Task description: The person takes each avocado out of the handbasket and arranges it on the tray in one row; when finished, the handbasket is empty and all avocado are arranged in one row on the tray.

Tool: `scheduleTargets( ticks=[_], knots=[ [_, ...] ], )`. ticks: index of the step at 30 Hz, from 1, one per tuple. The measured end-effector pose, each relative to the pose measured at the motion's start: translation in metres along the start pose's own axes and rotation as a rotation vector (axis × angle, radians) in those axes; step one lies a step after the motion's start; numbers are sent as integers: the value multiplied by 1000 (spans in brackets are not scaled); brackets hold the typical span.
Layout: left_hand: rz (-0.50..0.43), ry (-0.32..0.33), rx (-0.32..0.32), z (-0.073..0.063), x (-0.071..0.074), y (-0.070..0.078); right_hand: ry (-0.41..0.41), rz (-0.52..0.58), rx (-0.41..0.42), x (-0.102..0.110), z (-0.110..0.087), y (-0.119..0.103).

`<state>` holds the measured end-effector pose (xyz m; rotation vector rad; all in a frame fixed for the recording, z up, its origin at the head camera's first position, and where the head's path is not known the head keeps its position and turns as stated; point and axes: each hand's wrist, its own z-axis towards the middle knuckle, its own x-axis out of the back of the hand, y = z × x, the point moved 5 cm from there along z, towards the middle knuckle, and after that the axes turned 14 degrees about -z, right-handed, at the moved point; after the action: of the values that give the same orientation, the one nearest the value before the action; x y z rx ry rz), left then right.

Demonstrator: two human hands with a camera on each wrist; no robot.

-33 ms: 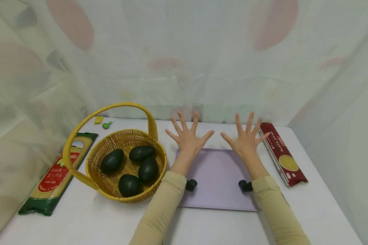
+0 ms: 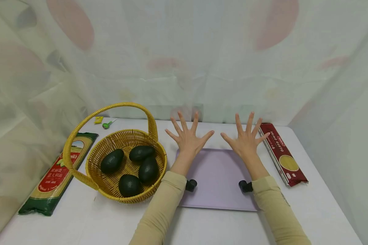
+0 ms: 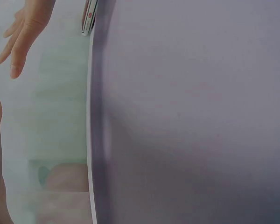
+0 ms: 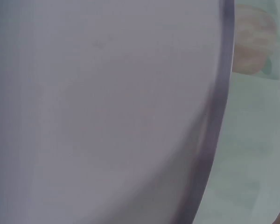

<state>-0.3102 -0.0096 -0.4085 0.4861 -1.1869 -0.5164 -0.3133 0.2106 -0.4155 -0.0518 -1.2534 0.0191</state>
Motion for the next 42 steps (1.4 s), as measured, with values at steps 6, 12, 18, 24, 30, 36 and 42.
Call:
scheduleTargets(
  ticks=[6,12,18,24,30,36,42],
  knots=[
    [16,10,-6,0,-1,-4,9,25,16,-2,-1,-3],
    [86,-49,-3,-3,4,-2,-23,52,39,-2,1,-9],
    [-11,-220,-129,-40,30,17,-98,165,146,7,-11,-22],
    [-420,-397,-277,-94,101,18,-151,282,376,30,-25,-47],
    [-590,-146,-456,-128,207,-22,-248,368,594,49,-39,-74],
    [-560,329,-509,-151,300,-46,-325,422,773,65,-49,-102],
    [-497,429,-407,-152,333,-64,-421,454,941,84,-50,-143]
  ],
)
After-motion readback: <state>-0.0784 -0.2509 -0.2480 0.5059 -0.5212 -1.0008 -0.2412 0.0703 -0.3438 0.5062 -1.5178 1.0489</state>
